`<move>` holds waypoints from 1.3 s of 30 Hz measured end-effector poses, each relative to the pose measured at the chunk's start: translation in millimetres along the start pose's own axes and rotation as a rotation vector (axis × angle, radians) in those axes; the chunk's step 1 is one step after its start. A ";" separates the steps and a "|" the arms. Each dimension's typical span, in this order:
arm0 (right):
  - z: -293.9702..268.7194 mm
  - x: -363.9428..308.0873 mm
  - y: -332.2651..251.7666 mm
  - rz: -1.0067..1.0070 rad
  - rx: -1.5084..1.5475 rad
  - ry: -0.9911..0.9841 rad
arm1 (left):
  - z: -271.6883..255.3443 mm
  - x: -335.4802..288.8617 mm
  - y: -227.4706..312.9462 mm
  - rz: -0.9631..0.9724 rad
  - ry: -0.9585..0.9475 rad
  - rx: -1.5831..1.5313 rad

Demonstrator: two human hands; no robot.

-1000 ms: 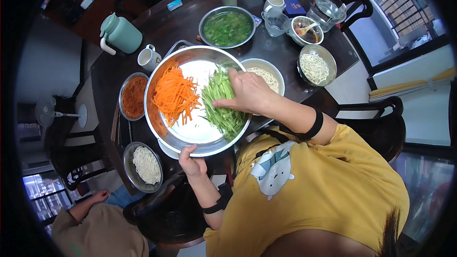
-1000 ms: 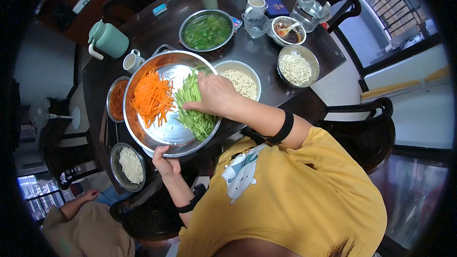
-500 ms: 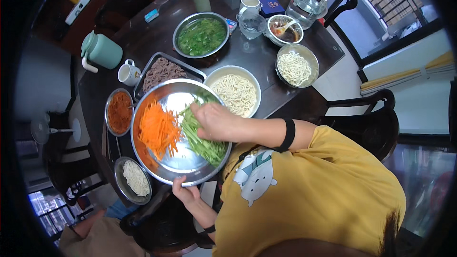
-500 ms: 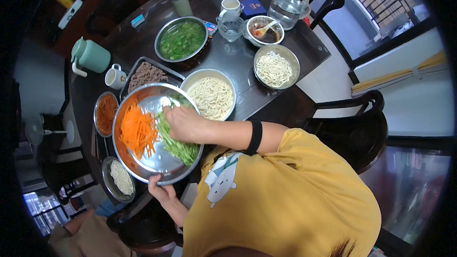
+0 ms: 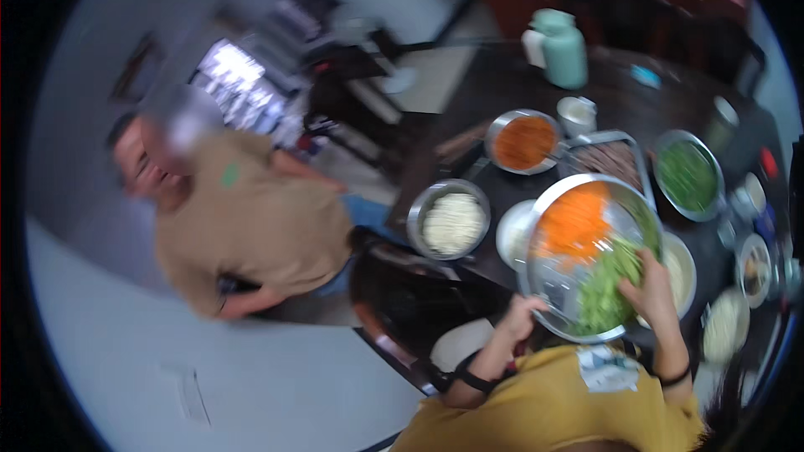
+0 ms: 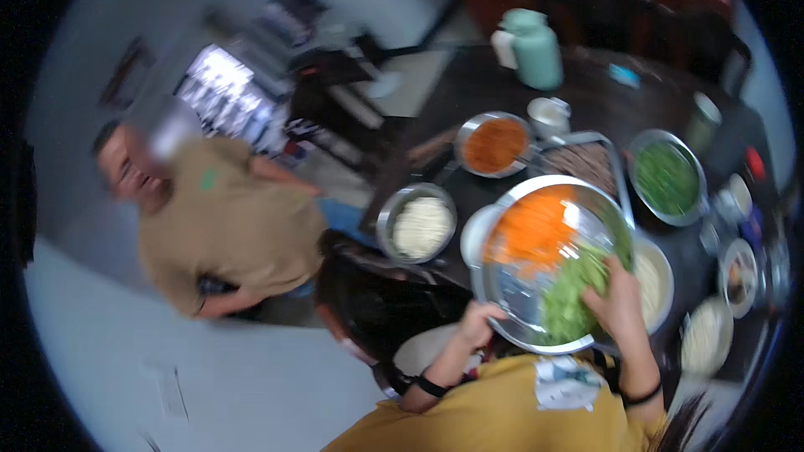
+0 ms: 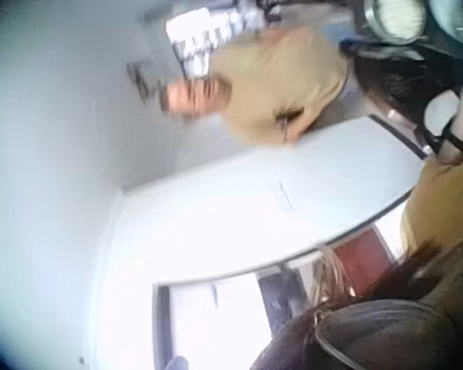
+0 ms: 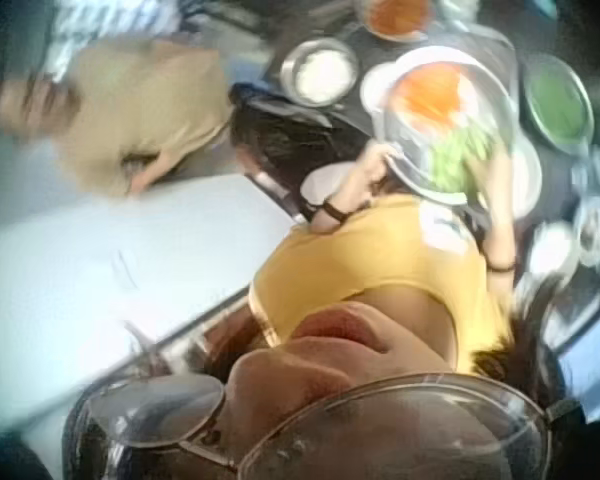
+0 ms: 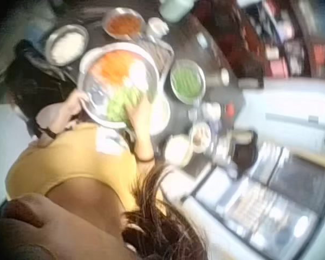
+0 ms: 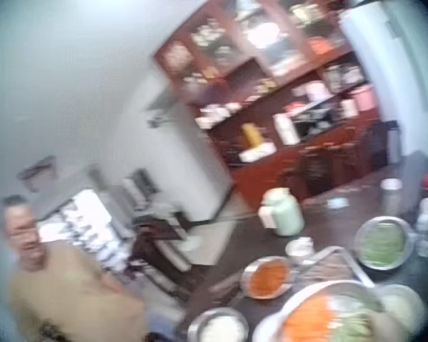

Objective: The person assembles noodle bowls by adding shredded cucumber and carrots, then cooked meat, to bowls of noodles on a dining table. The person uses hands to transfer ingredients from serving trays to individual bowls.

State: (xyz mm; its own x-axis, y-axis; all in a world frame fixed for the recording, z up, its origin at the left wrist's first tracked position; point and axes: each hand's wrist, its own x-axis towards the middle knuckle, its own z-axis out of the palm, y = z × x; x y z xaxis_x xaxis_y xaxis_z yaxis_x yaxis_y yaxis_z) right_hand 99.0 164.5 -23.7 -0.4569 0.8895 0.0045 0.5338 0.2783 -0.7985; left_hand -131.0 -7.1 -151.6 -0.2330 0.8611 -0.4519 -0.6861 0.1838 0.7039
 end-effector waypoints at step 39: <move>37.0 34.7 -42.8 -0.093 0.259 -0.386 | -9.4 -109.6 0.2 0.069 0.414 -0.277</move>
State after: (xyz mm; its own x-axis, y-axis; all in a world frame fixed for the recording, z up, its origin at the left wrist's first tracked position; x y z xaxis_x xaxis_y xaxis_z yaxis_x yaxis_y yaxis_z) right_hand 34.0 170.0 -11.7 -0.7515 0.6518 -0.1021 0.3057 0.2069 -0.9294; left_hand -112.1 -105.9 -107.1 -0.4992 0.5963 -0.6286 -0.8038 -0.0479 0.5930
